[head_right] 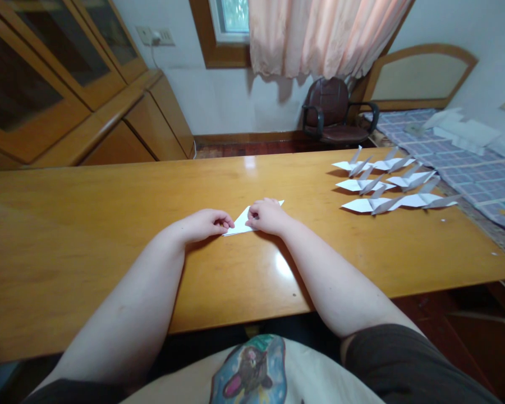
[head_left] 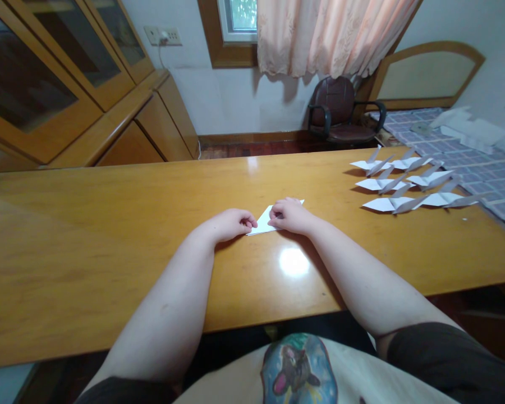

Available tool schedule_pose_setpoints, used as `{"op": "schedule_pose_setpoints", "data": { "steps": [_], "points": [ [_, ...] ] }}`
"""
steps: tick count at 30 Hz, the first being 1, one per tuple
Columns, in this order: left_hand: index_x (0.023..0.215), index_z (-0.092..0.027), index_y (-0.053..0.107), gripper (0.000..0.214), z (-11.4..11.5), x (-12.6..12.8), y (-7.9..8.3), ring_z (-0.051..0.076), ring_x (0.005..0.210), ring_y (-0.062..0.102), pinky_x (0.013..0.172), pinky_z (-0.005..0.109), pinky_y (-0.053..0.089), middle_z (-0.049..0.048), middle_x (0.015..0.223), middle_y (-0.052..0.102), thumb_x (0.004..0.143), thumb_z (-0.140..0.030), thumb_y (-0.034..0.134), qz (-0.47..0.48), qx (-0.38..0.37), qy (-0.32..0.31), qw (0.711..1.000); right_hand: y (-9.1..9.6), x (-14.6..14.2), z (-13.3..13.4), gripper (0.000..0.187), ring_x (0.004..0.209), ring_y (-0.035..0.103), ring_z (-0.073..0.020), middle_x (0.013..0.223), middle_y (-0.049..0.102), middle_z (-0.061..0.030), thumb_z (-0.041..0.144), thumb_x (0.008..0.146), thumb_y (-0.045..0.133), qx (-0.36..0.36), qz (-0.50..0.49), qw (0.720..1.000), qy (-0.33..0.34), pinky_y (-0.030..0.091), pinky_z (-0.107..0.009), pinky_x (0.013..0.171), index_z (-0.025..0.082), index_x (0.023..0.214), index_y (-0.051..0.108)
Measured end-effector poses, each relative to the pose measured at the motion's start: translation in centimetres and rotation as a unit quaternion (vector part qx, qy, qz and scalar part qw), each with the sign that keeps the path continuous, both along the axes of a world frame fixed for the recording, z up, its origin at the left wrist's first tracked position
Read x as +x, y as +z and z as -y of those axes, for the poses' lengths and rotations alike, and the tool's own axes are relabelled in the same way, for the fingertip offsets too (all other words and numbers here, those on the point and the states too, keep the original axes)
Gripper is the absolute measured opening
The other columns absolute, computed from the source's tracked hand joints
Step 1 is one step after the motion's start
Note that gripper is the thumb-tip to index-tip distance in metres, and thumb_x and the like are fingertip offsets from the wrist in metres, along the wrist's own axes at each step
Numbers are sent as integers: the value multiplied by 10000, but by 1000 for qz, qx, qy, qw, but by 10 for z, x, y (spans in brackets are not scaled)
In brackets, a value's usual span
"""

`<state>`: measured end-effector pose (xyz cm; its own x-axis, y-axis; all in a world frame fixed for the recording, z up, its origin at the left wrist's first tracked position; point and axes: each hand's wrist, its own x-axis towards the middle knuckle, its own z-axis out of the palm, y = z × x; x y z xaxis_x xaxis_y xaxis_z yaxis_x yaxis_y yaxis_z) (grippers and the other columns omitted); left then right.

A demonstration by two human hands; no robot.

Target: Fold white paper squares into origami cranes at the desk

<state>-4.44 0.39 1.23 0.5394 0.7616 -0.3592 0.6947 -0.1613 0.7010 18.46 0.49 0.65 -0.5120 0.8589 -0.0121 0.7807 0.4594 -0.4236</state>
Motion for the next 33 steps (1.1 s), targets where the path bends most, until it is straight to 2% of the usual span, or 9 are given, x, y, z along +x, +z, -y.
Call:
{"op": "schedule_pose_setpoints", "data": {
  "steps": [8, 15, 21, 33],
  "points": [
    [902, -225, 671, 250, 4, 5, 4, 159, 765, 617, 663, 249, 426, 10, 877, 704, 715, -377, 605, -24, 14, 18, 999, 1, -1, 0, 166, 836, 513, -192, 826, 661, -31, 363, 780, 668, -3, 5, 1000, 1, 297, -319, 771, 201, 745, 655],
    [775, -216, 654, 168, 11, 23, 10, 158, 663, 553, 576, 268, 331, 15, 771, 681, 719, -370, 617, -136, 106, 40, 984, 0, -1, -1, 164, 837, 515, -196, 827, 662, -29, 365, 771, 675, 0, 5, 1000, 2, 295, -313, 758, 203, 753, 658],
    [827, -230, 651, 124, 14, 25, 14, 148, 694, 561, 588, 263, 332, 5, 826, 679, 754, -301, 580, -106, 121, 17, 987, 2, -1, 0, 169, 831, 516, -197, 832, 659, -38, 361, 783, 659, -1, 12, 1000, -2, 298, -313, 759, 196, 752, 656],
    [831, -224, 654, 234, 14, 28, 14, 170, 713, 556, 591, 272, 322, 17, 840, 675, 717, -427, 644, -115, 113, 22, 987, -1, -1, -1, 172, 822, 515, -191, 837, 647, -41, 366, 781, 657, 3, 15, 1000, -3, 308, -308, 765, 195, 758, 656]
  ]
}}
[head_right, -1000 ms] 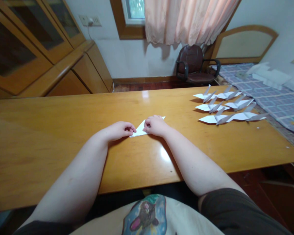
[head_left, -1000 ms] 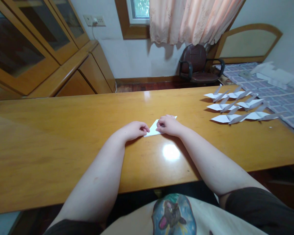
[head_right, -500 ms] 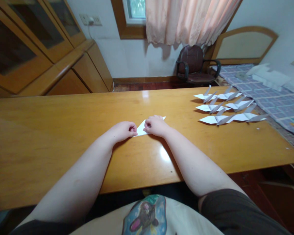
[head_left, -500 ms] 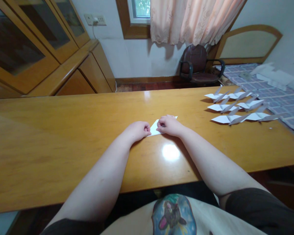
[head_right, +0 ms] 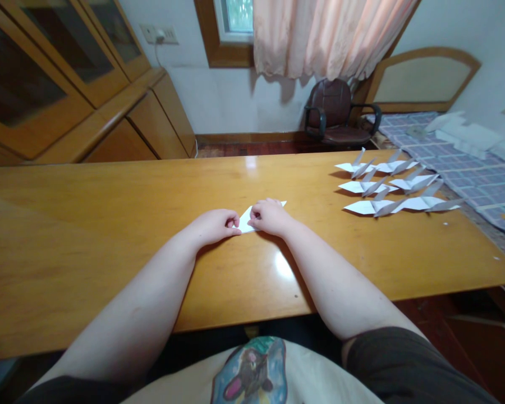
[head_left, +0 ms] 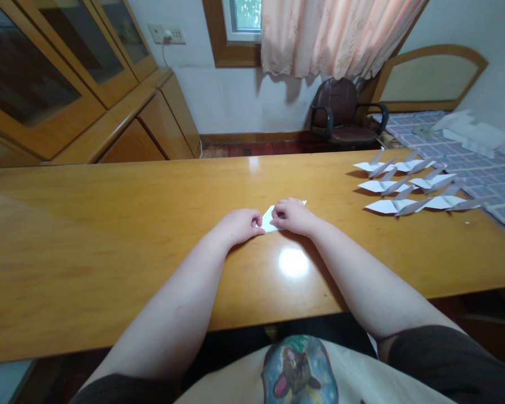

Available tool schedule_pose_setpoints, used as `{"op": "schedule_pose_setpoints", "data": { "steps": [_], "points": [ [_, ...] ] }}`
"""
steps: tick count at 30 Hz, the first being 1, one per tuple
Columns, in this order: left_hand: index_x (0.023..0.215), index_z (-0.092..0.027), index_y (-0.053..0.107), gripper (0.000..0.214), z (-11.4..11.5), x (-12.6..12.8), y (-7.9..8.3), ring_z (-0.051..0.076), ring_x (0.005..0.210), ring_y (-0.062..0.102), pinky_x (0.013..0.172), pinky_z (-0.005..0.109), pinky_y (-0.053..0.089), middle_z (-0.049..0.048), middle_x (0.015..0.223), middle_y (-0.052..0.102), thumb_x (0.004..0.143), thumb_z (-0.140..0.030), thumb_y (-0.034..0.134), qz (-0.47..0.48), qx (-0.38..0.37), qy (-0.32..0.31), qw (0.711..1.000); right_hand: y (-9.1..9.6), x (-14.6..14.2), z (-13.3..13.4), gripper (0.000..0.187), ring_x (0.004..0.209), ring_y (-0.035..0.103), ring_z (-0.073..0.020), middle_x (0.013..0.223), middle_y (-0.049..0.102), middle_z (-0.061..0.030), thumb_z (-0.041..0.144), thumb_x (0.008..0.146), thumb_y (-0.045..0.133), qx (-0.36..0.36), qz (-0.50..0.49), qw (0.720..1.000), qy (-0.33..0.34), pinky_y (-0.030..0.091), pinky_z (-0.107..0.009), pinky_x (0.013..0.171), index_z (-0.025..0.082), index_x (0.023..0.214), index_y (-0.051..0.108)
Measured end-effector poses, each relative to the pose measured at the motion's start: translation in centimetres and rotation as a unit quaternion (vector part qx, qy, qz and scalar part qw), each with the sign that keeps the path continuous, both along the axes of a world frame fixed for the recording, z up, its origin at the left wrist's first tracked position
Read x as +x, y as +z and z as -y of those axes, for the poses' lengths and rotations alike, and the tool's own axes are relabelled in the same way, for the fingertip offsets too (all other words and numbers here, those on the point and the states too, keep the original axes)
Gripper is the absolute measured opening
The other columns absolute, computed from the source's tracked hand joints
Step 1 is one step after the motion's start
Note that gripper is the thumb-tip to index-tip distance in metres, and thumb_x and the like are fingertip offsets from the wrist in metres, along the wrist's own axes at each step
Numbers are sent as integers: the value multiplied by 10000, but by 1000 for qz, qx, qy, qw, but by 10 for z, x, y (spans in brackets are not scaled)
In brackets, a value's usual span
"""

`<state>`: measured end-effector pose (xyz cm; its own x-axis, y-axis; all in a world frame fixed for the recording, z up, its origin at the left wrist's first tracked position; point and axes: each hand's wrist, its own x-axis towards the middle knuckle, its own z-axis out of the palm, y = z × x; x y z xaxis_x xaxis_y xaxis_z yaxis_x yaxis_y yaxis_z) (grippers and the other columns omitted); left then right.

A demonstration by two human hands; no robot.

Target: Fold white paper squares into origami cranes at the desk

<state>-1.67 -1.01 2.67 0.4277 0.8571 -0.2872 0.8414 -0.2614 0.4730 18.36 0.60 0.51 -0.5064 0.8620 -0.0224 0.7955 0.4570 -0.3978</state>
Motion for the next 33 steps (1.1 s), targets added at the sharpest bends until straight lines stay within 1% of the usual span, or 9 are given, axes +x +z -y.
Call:
{"op": "schedule_pose_setpoints", "data": {
  "steps": [4, 9, 15, 17, 19, 22, 24, 27, 33],
  "points": [
    [841, -224, 656, 223, -1, 0, -1, 167, 709, 554, 588, 272, 327, 11, 832, 665, 697, -395, 658, 5, -15, 6, 1000, 2, -1, 1, 175, 832, 520, -194, 835, 649, -39, 368, 777, 663, 1, 3, 1000, -3, 308, -308, 768, 194, 758, 657],
    [868, -222, 649, 207, -3, -3, -5, 162, 714, 563, 607, 268, 361, 2, 826, 654, 686, -320, 638, 29, -40, 10, 999, 2, 0, 1, 175, 814, 522, -187, 826, 648, -40, 365, 769, 671, 1, -1, 1000, -2, 312, -296, 751, 191, 761, 655],
    [889, -196, 607, 252, -7, -13, -11, 146, 751, 582, 660, 250, 419, 14, 894, 662, 637, -187, 600, 89, -89, -8, 992, 1, 0, 1, 181, 805, 521, -182, 812, 649, -30, 371, 754, 687, -1, -5, 1000, -10, 312, -291, 742, 194, 744, 650],
    [890, -198, 600, 255, -8, -15, -12, 148, 764, 590, 669, 247, 425, 14, 894, 666, 635, -194, 602, 99, -93, -14, 991, 1, 0, 1, 179, 802, 522, -182, 813, 650, -31, 369, 751, 689, -3, -6, 1000, -12, 312, -291, 736, 194, 743, 650],
    [888, -206, 605, 233, -7, -14, -10, 154, 764, 593, 663, 250, 420, 11, 884, 672, 657, -240, 608, 96, -86, -13, 992, 2, 0, 1, 178, 803, 523, -184, 810, 649, -32, 368, 747, 692, -3, -6, 1000, -13, 313, -292, 737, 195, 741, 650],
    [851, -214, 619, 198, -4, -9, -5, 165, 726, 587, 608, 263, 390, 11, 835, 679, 703, -345, 603, 60, -65, 11, 996, 2, -1, 1, 175, 814, 528, -188, 808, 648, -31, 365, 748, 693, 1, -6, 1000, -10, 313, -295, 744, 196, 737, 647],
    [819, -214, 624, 202, -3, -5, -3, 169, 699, 577, 577, 270, 362, 13, 808, 679, 701, -377, 617, 27, -46, 30, 998, 2, -1, 1, 176, 817, 529, -189, 813, 649, -33, 366, 751, 690, 1, -5, 1000, -7, 314, -297, 745, 196, 742, 647],
    [804, -215, 624, 201, -3, -2, -3, 170, 698, 571, 570, 271, 343, 12, 813, 679, 683, -375, 644, 2, -27, 33, 999, 3, -1, 1, 179, 816, 527, -190, 819, 649, -35, 371, 758, 685, -1, -5, 1000, -4, 315, -300, 749, 196, 748, 649],
    [828, -219, 615, 154, -5, -6, -8, 161, 739, 580, 610, 262, 367, 3, 852, 679, 693, -293, 622, 32, -43, 0, 999, 5, 0, 2, 167, 814, 522, -193, 831, 650, -39, 361, 764, 671, -2, 2, 1000, -3, 318, -306, 758, 197, 757, 642]
  ]
}}
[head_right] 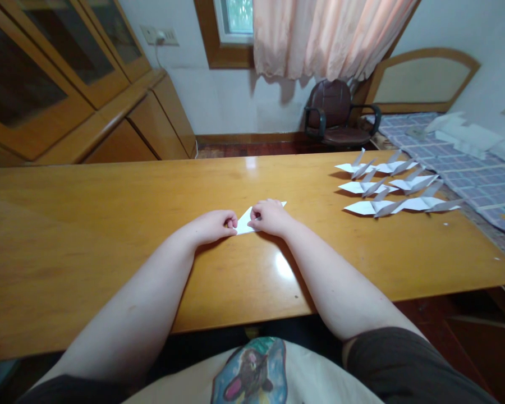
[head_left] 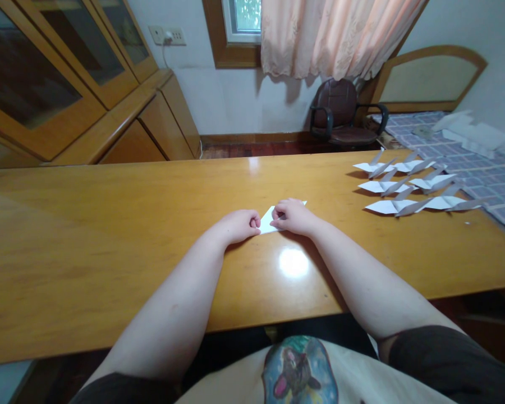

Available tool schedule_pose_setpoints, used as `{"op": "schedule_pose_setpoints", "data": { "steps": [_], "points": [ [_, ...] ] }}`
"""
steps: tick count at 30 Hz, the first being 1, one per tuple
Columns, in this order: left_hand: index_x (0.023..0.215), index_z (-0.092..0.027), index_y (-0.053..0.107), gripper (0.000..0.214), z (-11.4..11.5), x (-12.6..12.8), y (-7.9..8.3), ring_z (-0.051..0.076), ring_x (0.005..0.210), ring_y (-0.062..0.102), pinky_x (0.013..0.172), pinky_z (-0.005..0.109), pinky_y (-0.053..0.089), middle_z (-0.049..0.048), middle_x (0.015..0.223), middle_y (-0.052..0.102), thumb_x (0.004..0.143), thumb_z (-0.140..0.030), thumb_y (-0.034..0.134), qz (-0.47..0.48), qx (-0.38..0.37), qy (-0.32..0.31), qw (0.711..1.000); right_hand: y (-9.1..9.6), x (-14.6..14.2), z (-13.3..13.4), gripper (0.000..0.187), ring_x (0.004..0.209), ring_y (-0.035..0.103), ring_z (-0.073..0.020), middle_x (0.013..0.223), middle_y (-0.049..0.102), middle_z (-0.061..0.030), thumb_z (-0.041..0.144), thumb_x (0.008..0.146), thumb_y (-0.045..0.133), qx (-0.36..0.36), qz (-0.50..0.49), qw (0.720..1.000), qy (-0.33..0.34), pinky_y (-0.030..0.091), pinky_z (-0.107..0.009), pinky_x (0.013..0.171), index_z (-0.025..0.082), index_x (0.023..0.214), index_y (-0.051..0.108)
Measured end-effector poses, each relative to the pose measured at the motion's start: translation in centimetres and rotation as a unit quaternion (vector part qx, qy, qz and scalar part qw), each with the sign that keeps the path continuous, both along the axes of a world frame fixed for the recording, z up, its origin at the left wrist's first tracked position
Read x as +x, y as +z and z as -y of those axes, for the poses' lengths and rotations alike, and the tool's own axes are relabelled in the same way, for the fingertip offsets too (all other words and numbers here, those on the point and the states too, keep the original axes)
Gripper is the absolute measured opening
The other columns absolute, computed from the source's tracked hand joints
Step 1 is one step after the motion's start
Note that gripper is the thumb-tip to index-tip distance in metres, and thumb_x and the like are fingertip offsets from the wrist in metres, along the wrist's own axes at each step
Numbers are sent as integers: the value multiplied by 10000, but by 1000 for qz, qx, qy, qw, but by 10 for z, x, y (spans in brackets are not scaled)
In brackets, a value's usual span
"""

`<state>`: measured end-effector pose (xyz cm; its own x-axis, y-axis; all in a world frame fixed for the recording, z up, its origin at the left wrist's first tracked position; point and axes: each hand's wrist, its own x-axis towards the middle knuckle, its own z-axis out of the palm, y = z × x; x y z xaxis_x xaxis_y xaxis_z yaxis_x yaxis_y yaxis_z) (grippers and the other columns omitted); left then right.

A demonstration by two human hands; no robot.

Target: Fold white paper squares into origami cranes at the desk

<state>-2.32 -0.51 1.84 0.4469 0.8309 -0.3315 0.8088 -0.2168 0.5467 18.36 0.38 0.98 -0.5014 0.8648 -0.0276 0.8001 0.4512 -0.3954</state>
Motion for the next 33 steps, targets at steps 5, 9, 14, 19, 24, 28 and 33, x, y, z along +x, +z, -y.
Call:
{"op": "schedule_pose_setpoints", "data": {
  "steps": [5, 9, 14, 19, 24, 28, 33],
  "points": [
    [801, -210, 598, 155, -2, -1, -5, 156, 705, 570, 593, 261, 367, -2, 797, 666, 678, -295, 637, 10, -2, 8, 1000, 3, -8, 9, 269, 922, 506, -245, 927, 648, -67, 452, 749, 668, 24, 14, 999, -34, 318, -353, 814, 204, 841, 622],
    [805, -206, 604, 169, -2, 0, -7, 153, 702, 571, 588, 254, 366, -1, 785, 662, 670, -298, 647, 21, -10, 12, 1000, 3, -16, 15, 386, 951, 499, -263, 981, 630, -79, 521, 701, 696, 31, 26, 998, -49, 332, -368, 819, 205, 902, 600],
    [804, -208, 603, 182, -1, 1, -1, 162, 707, 573, 579, 257, 362, 7, 801, 666, 658, -301, 657, 8, -9, 15, 1000, 4, -20, 18, 461, 954, 503, -275, 985, 621, -85, 583, 665, 706, 22, 28, 998, -52, 343, -379, 827, 206, 906, 596],
    [809, -214, 593, 186, 0, 1, 0, 165, 703, 574, 571, 260, 363, 5, 801, 666, 649, -292, 648, 6, -13, 13, 1000, 5, -19, 16, 482, 972, 508, -289, 1013, 616, -87, 549, 624, 754, -12, 33, 996, -85, 359, -389, 828, 217, 940, 606],
    [805, -215, 586, 173, -2, 1, -3, 160, 694, 577, 580, 261, 375, 4, 815, 672, 652, -279, 634, 7, -16, 10, 1000, 3, -12, 12, 574, 1074, 483, -324, 1108, 584, -109, 521, 556, 806, -10, 50, 991, -124, 334, -467, 932, 216, 995, 595],
    [808, -214, 587, 173, -2, 0, -2, 162, 719, 586, 602, 262, 388, 6, 837, 680, 647, -260, 631, 11, -13, 9, 1000, 4, -2, 10, 687, 1253, 388, -351, 1234, 532, -121, 464, 543, 831, -16, 46, 990, -131, 192, -578, 1064, 220, 1116, 540],
    [827, -212, 590, 184, -2, 0, -2, 161, 728, 589, 588, 257, 382, 10, 858, 681, 658, -274, 630, 5, -16, 7, 1000, 7, 13, 3, 827, 1408, 170, -406, 1405, 412, -147, 407, 545, 843, -71, 32, 988, -131, 87, -693, 1070, 225, 1259, 467]
  ]
}}
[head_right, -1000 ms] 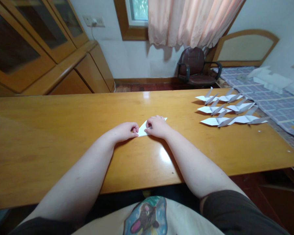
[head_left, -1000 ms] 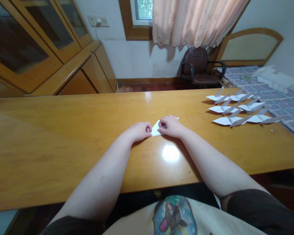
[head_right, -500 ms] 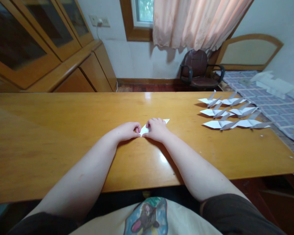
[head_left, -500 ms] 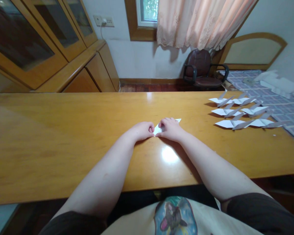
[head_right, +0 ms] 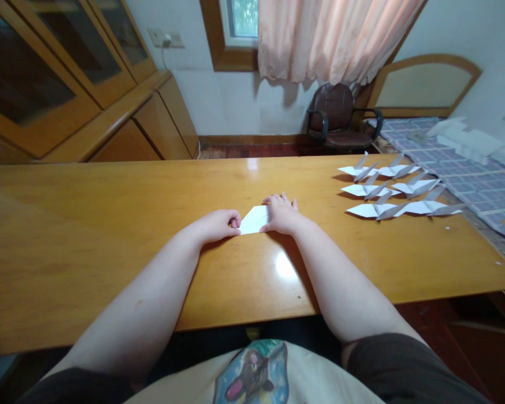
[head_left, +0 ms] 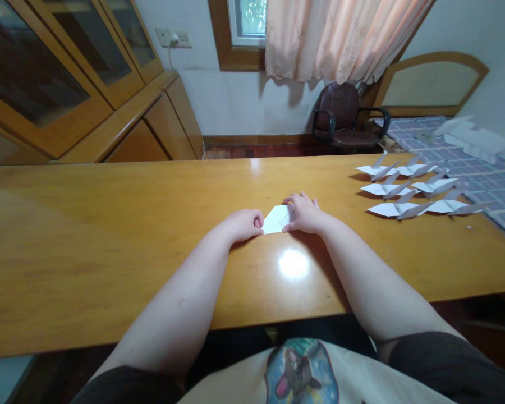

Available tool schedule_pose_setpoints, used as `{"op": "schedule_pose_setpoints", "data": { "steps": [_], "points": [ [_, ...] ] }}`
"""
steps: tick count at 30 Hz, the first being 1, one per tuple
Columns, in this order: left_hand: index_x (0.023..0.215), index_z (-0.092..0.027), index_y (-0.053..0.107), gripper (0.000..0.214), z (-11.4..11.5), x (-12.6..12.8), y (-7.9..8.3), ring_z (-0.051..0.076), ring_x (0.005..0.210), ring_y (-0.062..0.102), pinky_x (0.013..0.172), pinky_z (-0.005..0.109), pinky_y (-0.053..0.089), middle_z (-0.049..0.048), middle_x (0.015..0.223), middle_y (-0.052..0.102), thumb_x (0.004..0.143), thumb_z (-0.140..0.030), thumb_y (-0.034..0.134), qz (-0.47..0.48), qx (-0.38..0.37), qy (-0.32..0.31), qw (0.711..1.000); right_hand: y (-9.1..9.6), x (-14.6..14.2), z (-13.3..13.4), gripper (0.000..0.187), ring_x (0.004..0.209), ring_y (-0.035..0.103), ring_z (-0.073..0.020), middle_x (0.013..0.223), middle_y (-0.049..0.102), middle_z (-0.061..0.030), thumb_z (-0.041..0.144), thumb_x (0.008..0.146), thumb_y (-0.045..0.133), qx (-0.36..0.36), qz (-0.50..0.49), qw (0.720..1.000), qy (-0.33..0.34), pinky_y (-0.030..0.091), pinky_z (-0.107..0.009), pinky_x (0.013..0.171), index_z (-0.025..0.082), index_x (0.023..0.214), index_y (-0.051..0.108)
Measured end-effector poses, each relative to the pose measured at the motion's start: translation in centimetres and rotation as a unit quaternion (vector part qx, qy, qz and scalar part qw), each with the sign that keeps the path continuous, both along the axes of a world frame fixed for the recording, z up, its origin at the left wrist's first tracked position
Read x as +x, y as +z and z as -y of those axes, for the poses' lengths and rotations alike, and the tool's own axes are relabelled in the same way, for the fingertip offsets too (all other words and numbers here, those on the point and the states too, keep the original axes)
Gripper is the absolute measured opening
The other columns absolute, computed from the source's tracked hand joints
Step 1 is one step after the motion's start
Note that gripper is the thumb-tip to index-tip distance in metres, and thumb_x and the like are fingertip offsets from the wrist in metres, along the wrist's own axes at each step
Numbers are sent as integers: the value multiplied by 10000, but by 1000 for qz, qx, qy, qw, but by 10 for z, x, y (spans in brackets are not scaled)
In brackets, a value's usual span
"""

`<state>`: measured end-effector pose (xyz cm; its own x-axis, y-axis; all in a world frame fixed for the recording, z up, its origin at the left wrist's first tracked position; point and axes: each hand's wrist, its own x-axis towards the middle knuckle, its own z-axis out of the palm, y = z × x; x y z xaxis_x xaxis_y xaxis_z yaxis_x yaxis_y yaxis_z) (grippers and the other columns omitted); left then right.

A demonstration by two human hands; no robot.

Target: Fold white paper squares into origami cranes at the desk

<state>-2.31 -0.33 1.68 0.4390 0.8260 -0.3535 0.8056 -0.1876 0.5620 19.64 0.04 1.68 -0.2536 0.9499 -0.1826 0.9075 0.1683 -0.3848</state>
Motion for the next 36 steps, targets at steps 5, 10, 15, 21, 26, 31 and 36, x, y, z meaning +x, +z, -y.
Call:
{"op": "schedule_pose_setpoints", "data": {
  "steps": [5, 10, 15, 21, 26, 31, 36],
  "points": [
    [833, -213, 595, 187, -1, 0, -2, 157, 736, 589, 589, 252, 382, 7, 860, 679, 664, -289, 624, -6, 3, -5, 1000, -1, 17, -11, 932, 1431, 104, -405, 1502, 301, -158, 396, 516, 858, -31, -9, 999, 24, 72, -698, 1077, 228, 1328, 434],
    [829, -214, 598, 188, -1, -1, -4, 155, 734, 590, 598, 249, 386, 4, 856, 681, 659, -290, 624, -3, 9, -6, 1000, 1, 16, -10, 942, 1440, 44, -404, 1529, 268, -179, 395, 560, 835, -9, -28, 996, 79, 30, -691, 1083, 203, 1378, 412],
    [813, -214, 597, 140, 2, 2, 1, 161, 702, 586, 599, 262, 386, 8, 810, 682, 691, -282, 580, -15, 34, -7, 999, -6, -14, -1, 561, 1455, 107, -293, 1552, 255, -110, 293, 892, 513, 37, -52, 980, 190, 88, -615, 1126, 242, 1432, 371],
    [797, -214, 612, 232, 13, 18, 3, 220, 774, 621, 655, 302, 414, 58, 847, 700, 766, -434, 545, -100, 128, 43, 986, -20, -26, 0, 461, 1433, 221, -260, 1537, 287, -100, 320, 962, 390, 66, -4, 971, 228, 129, -596, 1127, 255, 1418, 401],
    [829, -218, 616, 293, 17, 22, 3, 248, 844, 635, 707, 314, 435, 72, 893, 705, 766, -498, 553, -124, 146, 42, 981, -20, -24, -1, 473, 1431, 231, -251, 1538, 284, -98, 324, 958, 401, 72, 2, 971, 227, 132, -589, 1132, 243, 1424, 392],
    [795, -223, 592, 270, 16, 21, 3, 236, 803, 625, 664, 308, 414, 58, 865, 695, 751, -487, 562, -114, 139, 43, 983, -21, -26, 0, 480, 1431, 231, -249, 1539, 284, -91, 310, 949, 410, 73, 8, 971, 226, 132, -588, 1135, 241, 1424, 394],
    [777, -220, 558, 147, 11, 13, 3, 193, 735, 596, 596, 284, 368, 34, 837, 676, 719, -353, 583, -98, 85, 48, 990, -22, -25, 0, 499, 1430, 234, -244, 1540, 280, -90, 288, 935, 426, 79, 10, 971, 224, 133, -579, 1138, 248, 1431, 386]
  ]
}}
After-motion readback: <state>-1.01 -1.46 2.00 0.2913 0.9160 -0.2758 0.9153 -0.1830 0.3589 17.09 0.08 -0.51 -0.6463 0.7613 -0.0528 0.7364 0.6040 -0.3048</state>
